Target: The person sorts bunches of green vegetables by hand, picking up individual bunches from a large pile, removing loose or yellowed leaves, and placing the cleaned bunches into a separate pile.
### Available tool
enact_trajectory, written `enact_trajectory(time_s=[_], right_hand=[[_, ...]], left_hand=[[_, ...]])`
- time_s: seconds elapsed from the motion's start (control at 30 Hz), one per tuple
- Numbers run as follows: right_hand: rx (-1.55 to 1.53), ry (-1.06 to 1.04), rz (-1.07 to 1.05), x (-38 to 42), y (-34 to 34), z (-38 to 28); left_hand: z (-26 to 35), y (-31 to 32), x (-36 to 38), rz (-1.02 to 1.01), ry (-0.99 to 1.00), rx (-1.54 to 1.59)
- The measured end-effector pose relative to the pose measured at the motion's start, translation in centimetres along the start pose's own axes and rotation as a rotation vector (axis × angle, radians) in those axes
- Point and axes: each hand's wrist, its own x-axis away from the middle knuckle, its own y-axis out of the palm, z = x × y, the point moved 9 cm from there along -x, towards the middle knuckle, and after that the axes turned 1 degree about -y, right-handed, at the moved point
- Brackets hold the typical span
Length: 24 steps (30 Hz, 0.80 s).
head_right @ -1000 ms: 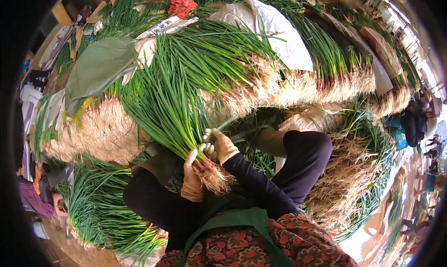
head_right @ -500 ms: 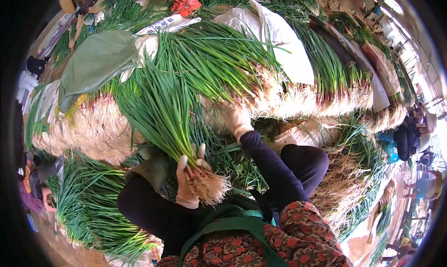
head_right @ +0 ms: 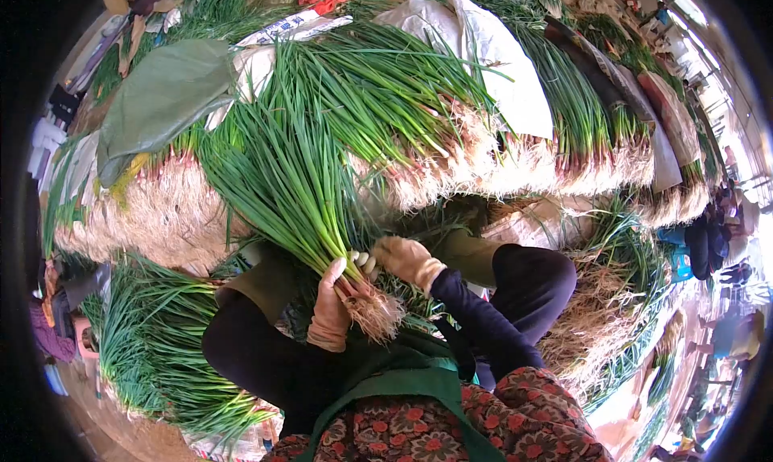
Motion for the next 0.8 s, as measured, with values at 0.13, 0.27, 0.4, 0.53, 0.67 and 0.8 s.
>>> enact_trajectory(time_s=[0.13,0.27,0.4,0.53,0.67,0.8], right_hand=[[-0.273,-0.048,-0.015,-4.5,3.7,0.0],[-0.313,-0.056,0.248,-4.3,1.6,2.7],[-0.801,0.361,-0.128,-1.8,3.6,2.9],[-0.94,0.094,-0.383,-3.1,5.5,-1.8],[-0.31,-0.235,0.266,-7.9,-5.1,0.9],[0.374,0.05,0.654,-10.7,-15.3,2.3]], left_hand=[[0.3,0.8,1.0,-0.163,-0.059,-0.042],[0.5,0.7,0.8,-0.185,-0.03,0.165],[0.8,1.3,0.8,-0.287,-0.037,0.167],[0.4,0.0,0.7,-0.188,-0.064,-0.073],[-0.5,0.6,0.9,-0.176,-0.106,0.084],[-0.3,0.0,0.7,-0.196,-0.112,0.058]])
